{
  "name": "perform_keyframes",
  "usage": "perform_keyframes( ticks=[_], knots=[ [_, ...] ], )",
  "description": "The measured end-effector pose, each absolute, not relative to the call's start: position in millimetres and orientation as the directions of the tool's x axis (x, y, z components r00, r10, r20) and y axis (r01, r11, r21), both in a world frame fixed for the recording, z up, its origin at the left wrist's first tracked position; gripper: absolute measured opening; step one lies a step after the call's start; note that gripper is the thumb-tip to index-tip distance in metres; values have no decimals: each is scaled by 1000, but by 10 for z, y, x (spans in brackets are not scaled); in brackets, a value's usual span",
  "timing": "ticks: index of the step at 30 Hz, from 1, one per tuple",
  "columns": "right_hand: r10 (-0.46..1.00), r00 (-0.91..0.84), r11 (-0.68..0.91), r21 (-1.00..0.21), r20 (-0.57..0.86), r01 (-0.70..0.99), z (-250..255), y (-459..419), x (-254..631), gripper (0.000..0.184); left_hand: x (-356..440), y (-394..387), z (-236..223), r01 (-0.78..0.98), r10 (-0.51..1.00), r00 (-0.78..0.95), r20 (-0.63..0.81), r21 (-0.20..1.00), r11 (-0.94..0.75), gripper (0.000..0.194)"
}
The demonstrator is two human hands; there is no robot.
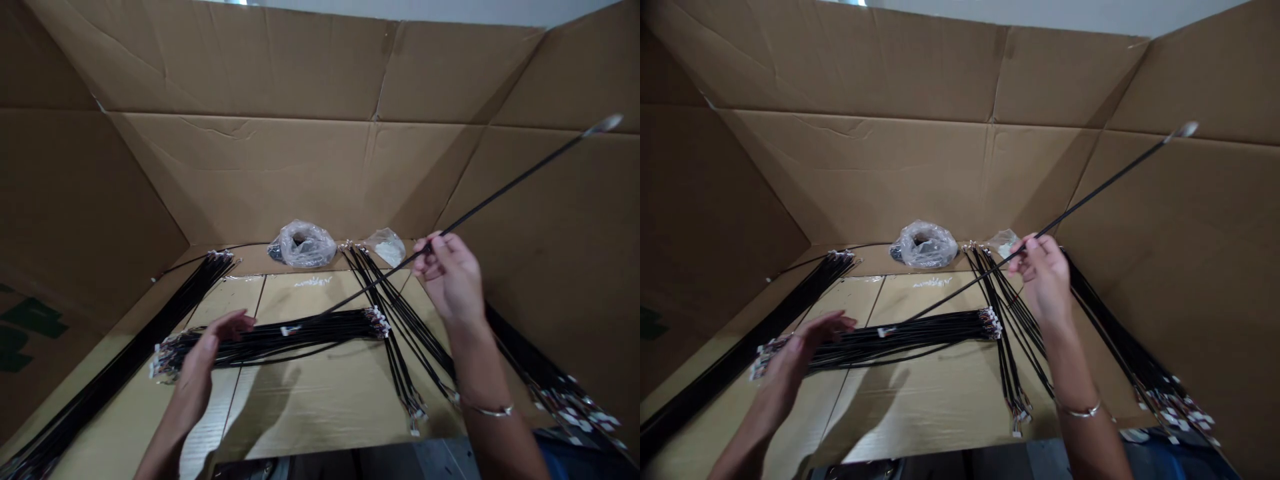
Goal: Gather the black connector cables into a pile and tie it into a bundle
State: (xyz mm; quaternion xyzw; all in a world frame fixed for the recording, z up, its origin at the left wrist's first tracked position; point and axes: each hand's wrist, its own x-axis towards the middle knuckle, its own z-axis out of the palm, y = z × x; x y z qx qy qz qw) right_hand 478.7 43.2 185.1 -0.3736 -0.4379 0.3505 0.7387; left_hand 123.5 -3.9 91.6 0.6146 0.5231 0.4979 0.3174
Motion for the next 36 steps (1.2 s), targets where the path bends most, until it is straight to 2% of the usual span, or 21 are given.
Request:
perform_keyframes(
  ticks=[2,4,10,13,15,17,20,23,25,31,36],
  knots=[
    [875,351,436,-857,333,-275,1625,402,4573,26,1414,-51,906,195,973,83,214,954,-227,75],
    [911,316,374,-855,265,-359,1380,363,4409,30,1533,-91,901,145,974,152,167,971,-189,80],
    [931,335,297,-833,143,-468,1017,267,4279,36,1551,-224,992,54,983,150,107,992,-116,76],
    [931,339,290,-832,132,-472,1014,249,4313,37,1490,-275,1049,56,981,163,106,992,-116,76],
    [935,332,283,-834,128,-475,1021,231,4321,37,1475,-309,1086,148,976,161,150,973,-174,69],
    [934,333,283,-835,129,-472,1019,199,4303,36,1502,-336,1125,362,958,162,237,889,-282,53],
    [935,330,281,-837,130,-469,1003,124,4235,34,1621,-340,1171,660,866,265,425,574,-484,39],
    [939,322,268,-839,118,-473,991,41,4170,32,1745,-306,1171,736,725,386,570,284,-615,27],
    [938,331,265,-833,106,-486,989,1,4162,32,1773,-285,1146,744,672,419,610,193,-639,25],
    [921,386,253,-822,44,-510,973,-26,4287,36,1640,-285,1041,734,628,421,654,160,-660,21],
    [903,429,250,-822,8,-512,920,-33,4380,38,1567,-306,1015,703,651,376,659,255,-664,15]
  ],
)
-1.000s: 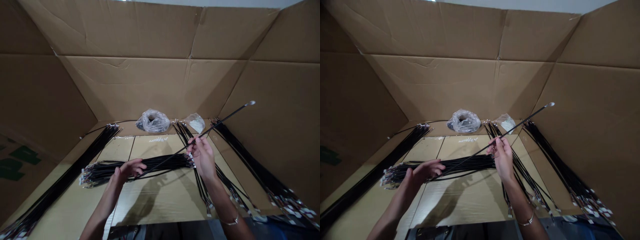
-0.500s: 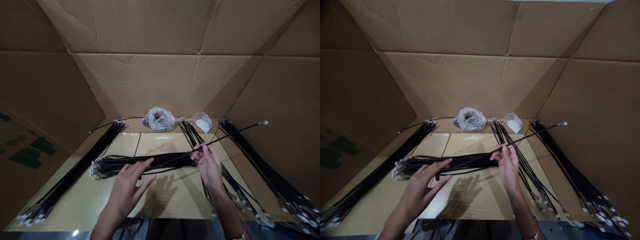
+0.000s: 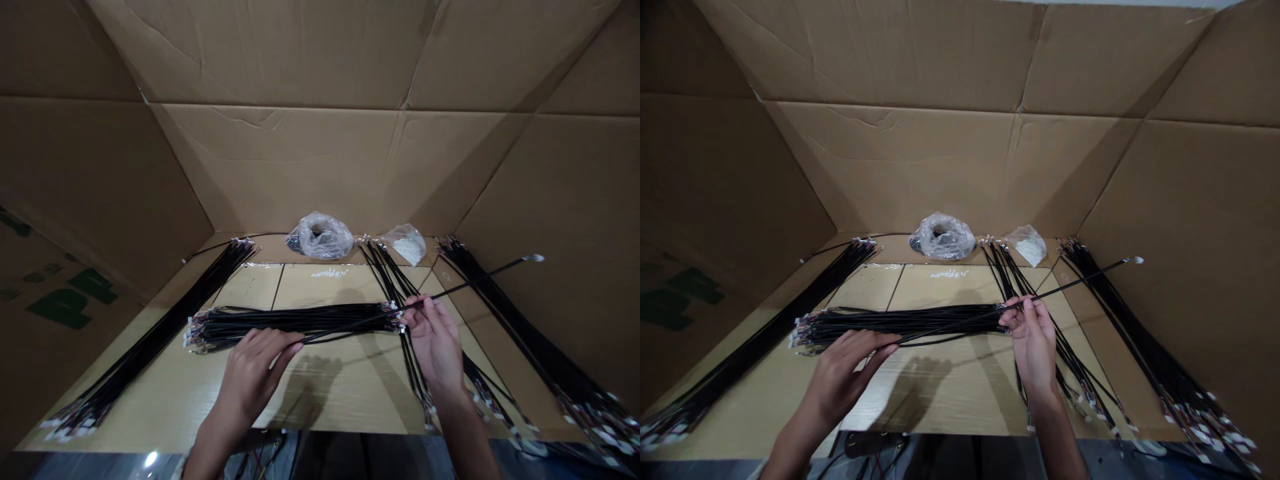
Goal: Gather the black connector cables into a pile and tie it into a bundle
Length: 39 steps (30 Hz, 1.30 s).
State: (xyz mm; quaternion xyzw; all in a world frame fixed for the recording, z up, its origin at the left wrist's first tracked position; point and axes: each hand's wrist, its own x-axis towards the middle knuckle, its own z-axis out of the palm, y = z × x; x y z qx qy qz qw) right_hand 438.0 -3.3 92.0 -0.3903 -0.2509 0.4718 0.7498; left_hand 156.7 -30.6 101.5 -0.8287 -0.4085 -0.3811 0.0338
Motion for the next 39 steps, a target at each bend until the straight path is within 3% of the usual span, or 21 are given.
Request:
perform_keyframes(
  ticks=[4,8,15,19,28,34,39],
  knots=[
    [890,455,265,-824,9,-501,885,-61,4431,38,1538,-347,1046,638,691,307,654,398,-659,12],
    [885,465,281,-817,19,-503,865,-72,4523,34,1454,-375,1062,611,712,282,643,452,-650,10],
    [823,567,319,-862,45,-395,696,58,4904,41,822,-187,840,741,680,244,691,319,-591,13],
    [823,566,282,-902,52,-327,522,131,4909,42,362,-57,648,856,717,175,674,255,-449,28],
    [896,421,85,-878,-140,-472,220,248,4658,44,15,146,519,930,836,45,548,282,-234,47],
    [904,387,9,-897,-181,-442,273,186,4636,52,-97,203,503,938,862,9,507,293,-183,37],
    [897,432,7,-977,-88,-215,363,185,4596,55,-173,203,484,933,868,8,496,308,-185,28]
  ],
)
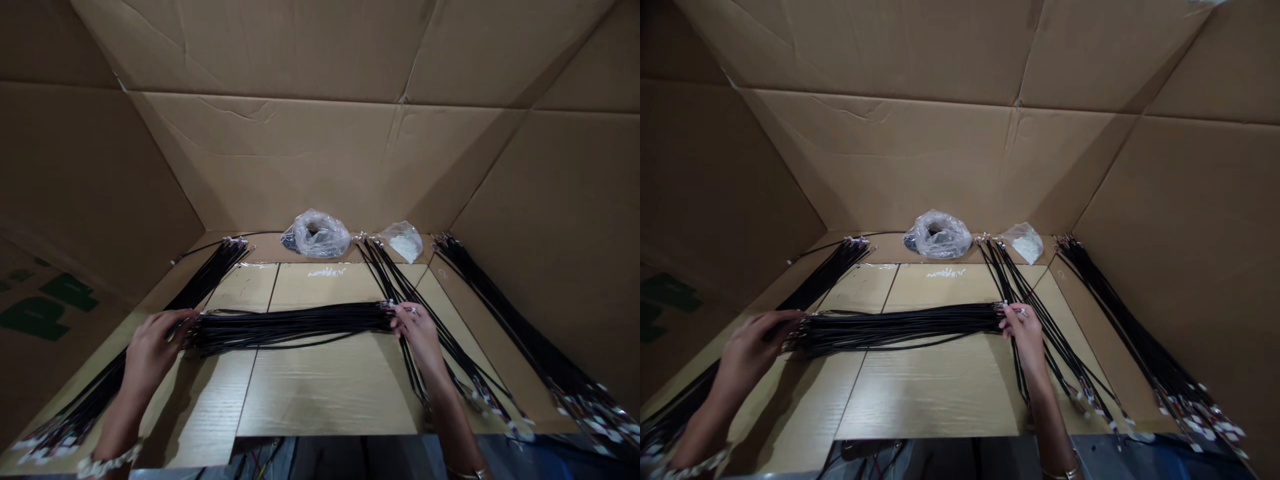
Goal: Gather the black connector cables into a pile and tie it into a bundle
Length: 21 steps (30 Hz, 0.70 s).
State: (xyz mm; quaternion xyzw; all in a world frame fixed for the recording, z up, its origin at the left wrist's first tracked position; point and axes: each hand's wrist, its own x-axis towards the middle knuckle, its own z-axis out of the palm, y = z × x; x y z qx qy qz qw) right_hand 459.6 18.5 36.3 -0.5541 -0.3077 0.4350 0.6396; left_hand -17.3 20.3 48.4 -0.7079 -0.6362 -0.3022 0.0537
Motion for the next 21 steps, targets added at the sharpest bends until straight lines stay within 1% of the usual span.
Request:
perform_keyframes(
  ticks=[4,8,10,12,14,16,17,18,20,21],
  knots=[
    [901,427,-82,-997,-78,-8,336,253,4642,59,-179,197,516,929,886,26,462,316,-192,25],
    [922,377,-159,-973,-87,166,293,286,4723,58,-160,200,475,919,866,-18,499,350,-182,26],
    [914,385,-210,-961,-127,182,298,275,4782,60,-160,209,445,913,871,-7,491,358,-194,30],
    [900,407,-234,-959,-153,158,315,270,4871,64,-168,219,433,908,884,20,468,362,-212,36],
    [891,436,-214,-963,-124,162,330,309,4991,64,-179,224,444,905,891,31,454,365,-217,43],
    [898,437,-182,-950,-55,253,331,422,5121,56,-186,220,472,907,891,14,453,370,-202,49],
    [909,417,-181,-922,-25,341,325,509,5179,49,-186,214,490,908,891,0,454,374,-190,52],
    [925,380,-189,-875,-6,446,316,612,5227,40,-185,206,507,908,890,-15,456,378,-178,53],
    [952,304,-244,-706,-42,665,291,841,5281,22,-177,180,537,908,882,-46,468,388,-158,55],
    [954,293,-259,-657,-60,708,277,953,5290,17,-172,161,547,908,878,-58,475,391,-151,55]
  ],
)
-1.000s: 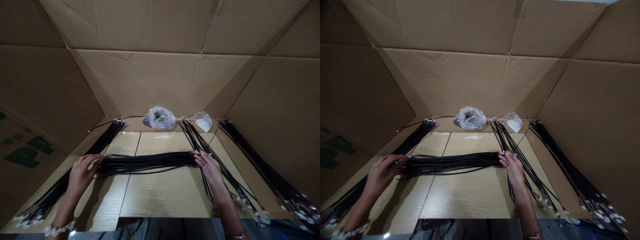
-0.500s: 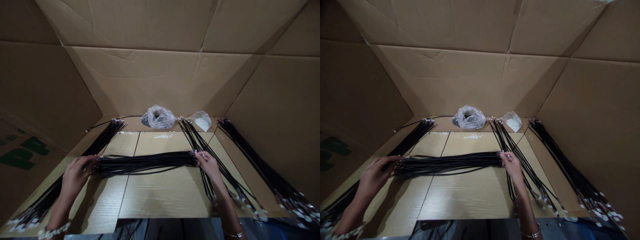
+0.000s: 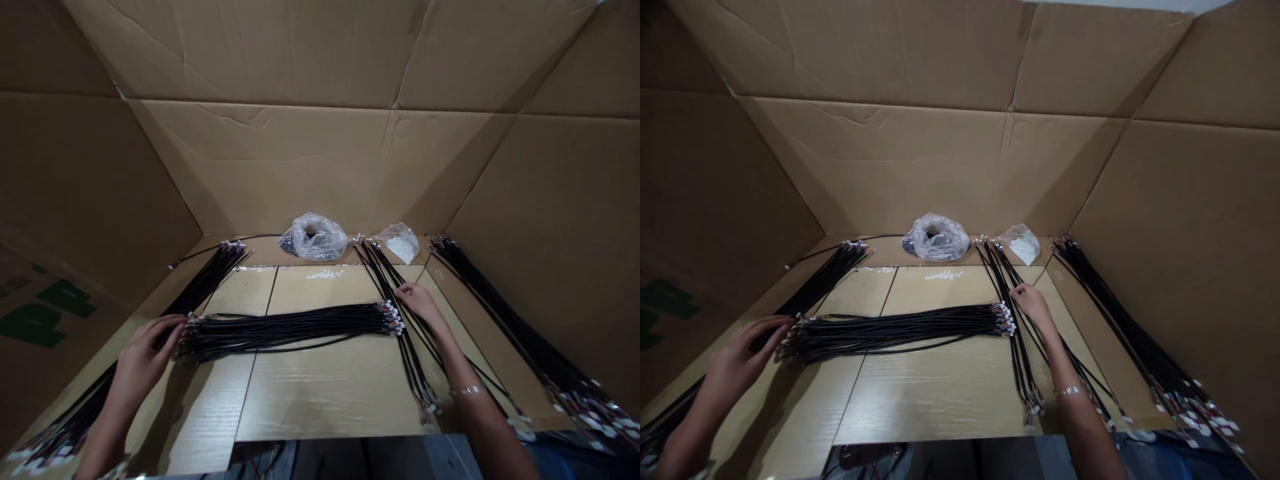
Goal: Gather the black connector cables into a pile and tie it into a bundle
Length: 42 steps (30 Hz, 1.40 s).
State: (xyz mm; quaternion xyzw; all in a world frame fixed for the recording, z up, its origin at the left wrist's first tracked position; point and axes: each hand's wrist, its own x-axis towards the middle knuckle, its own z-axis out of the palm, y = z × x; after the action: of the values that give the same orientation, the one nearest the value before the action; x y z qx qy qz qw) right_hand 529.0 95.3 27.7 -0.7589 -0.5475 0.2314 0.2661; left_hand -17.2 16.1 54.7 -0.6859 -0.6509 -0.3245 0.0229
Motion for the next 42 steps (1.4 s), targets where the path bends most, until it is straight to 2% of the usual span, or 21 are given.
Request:
perform_keyframes(
  ticks=[2,7,12,17,19,20,21,23,24,26,28,32,35,38,42],
  knots=[
    [954,287,-282,-599,-90,749,252,1140,5283,17,-163,114,555,909,870,-77,486,392,-138,54],
    [956,243,-292,-580,-163,760,231,1310,5268,27,-167,-30,519,922,874,-76,480,368,-122,43],
    [960,210,-279,-639,-184,717,249,1291,5246,23,-120,-94,516,915,865,-51,499,371,-160,30],
    [969,200,-243,-729,-147,640,558,1243,5357,26,-36,-136,631,919,859,-51,509,361,-159,35],
    [972,212,-213,-782,-106,586,859,1182,5484,19,11,-161,691,915,856,-68,512,374,-150,40],
    [973,218,-184,-823,-75,537,1042,1138,5544,11,53,-168,721,907,853,-78,515,392,-154,40],
    [971,239,-108,-922,-17,372,1234,1085,5588,7,113,-170,752,892,850,-87,519,421,-166,40],
    [962,252,92,-993,107,71,1604,961,5589,23,300,-156,812,839,849,-98,519,502,-210,37],
    [950,262,188,-981,171,-40,1756,894,5534,26,426,-144,840,801,859,-88,505,548,-240,36],
    [917,305,326,-924,258,-200,1941,761,5315,18,724,-117,885,708,900,-19,435,642,-295,37],
    [901,338,377,-876,272,-301,1939,640,5000,17,1030,-100,898,573,945,101,311,759,-311,42],
    [947,286,275,-827,146,-491,1530,438,4418,30,1447,-110,812,220,947,265,181,945,-242,58],
    [968,249,185,-787,41,-589,1177,318,4207,33,1539,-147,744,25,939,336,74,996,-88,63],
    [968,251,149,-752,-22,-642,966,239,4150,34,1563,-199,772,-20,924,379,-47,998,59,60],
    [960,273,148,-725,-58,-673,865,198,4148,33,1619,-257,895,15,929,351,-116,993,118,58]
  ],
)
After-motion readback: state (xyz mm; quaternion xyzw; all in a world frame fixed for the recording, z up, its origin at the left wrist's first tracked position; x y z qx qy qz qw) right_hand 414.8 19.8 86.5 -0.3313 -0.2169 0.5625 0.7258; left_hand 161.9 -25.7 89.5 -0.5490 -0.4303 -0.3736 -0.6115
